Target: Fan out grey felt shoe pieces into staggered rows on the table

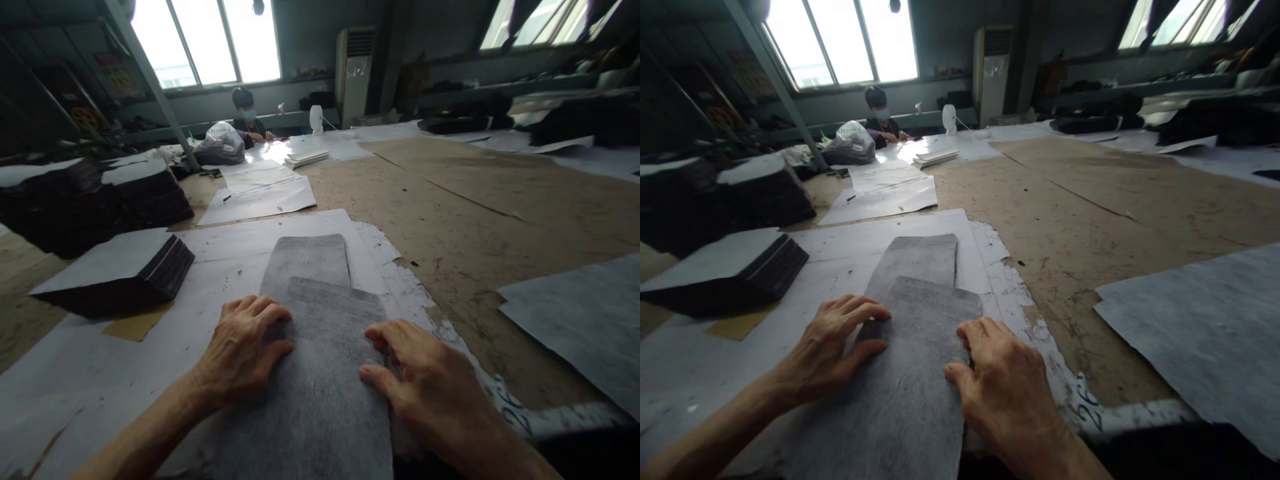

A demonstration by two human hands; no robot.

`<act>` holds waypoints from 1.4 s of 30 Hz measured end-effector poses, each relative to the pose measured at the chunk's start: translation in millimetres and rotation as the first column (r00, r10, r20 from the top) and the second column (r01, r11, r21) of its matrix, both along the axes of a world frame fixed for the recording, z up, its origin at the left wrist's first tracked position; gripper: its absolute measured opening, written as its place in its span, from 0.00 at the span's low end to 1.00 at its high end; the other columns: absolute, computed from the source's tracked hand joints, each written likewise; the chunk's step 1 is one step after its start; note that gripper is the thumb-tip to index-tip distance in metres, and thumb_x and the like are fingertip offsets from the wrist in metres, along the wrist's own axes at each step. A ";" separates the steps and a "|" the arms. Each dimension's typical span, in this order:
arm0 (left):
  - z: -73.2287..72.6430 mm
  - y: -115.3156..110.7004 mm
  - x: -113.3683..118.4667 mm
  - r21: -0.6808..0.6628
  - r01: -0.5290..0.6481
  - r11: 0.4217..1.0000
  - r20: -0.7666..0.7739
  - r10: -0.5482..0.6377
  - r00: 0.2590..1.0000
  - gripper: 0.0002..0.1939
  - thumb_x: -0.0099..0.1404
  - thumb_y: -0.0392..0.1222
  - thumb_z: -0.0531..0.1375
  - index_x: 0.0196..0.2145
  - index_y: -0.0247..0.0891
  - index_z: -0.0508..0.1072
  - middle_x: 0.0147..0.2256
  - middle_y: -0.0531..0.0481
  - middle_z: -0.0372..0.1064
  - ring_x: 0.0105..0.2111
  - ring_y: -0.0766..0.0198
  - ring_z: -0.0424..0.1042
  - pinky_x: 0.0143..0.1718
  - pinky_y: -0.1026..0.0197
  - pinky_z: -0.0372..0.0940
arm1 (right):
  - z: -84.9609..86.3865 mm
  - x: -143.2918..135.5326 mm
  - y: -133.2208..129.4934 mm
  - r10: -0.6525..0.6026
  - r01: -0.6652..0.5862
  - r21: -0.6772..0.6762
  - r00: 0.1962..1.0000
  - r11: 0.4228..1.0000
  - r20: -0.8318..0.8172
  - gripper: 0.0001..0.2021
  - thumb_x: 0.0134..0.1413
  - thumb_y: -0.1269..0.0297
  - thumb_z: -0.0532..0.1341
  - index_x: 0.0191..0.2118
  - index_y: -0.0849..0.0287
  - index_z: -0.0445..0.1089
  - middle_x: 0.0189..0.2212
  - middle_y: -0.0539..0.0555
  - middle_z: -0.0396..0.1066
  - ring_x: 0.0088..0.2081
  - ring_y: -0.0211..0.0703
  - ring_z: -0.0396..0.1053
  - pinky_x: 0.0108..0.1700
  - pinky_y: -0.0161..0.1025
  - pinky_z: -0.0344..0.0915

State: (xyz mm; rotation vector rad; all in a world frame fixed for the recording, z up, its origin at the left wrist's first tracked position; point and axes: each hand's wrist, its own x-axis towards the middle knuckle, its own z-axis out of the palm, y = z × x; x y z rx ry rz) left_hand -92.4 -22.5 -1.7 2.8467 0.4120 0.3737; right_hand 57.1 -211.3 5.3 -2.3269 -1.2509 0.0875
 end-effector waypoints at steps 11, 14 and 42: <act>16.4 3.3 8.1 -0.250 -0.393 0.885 -0.343 0.299 0.891 0.18 0.50 0.56 0.58 0.20 0.39 0.61 0.20 0.56 0.56 0.24 0.65 0.58 0.27 0.62 0.50 | 4.2 -0.7 6.7 -0.234 0.153 -0.269 0.925 0.951 -0.301 0.13 0.42 0.57 0.57 0.18 0.56 0.56 0.15 0.45 0.59 0.21 0.35 0.58 0.25 0.34 0.51; 14.8 5.0 5.0 -0.328 -0.399 0.856 -0.323 0.296 0.899 0.18 0.53 0.55 0.53 0.18 0.39 0.57 0.19 0.57 0.52 0.23 0.66 0.56 0.26 0.63 0.49 | 0.6 -2.5 5.5 -0.220 0.159 -0.242 0.943 0.957 -0.249 0.16 0.47 0.56 0.52 0.16 0.57 0.53 0.15 0.46 0.57 0.21 0.36 0.57 0.25 0.34 0.49; 2.7 -4.7 -1.6 0.010 -0.268 0.963 0.090 0.267 0.960 0.16 0.52 0.40 0.58 0.40 0.40 0.64 0.36 0.49 0.66 0.38 0.56 0.64 0.40 0.53 0.54 | -18.3 -10.1 -2.1 -0.143 0.095 0.195 0.958 0.976 0.247 0.05 0.45 0.63 0.58 0.30 0.56 0.67 0.24 0.50 0.69 0.26 0.41 0.68 0.27 0.36 0.62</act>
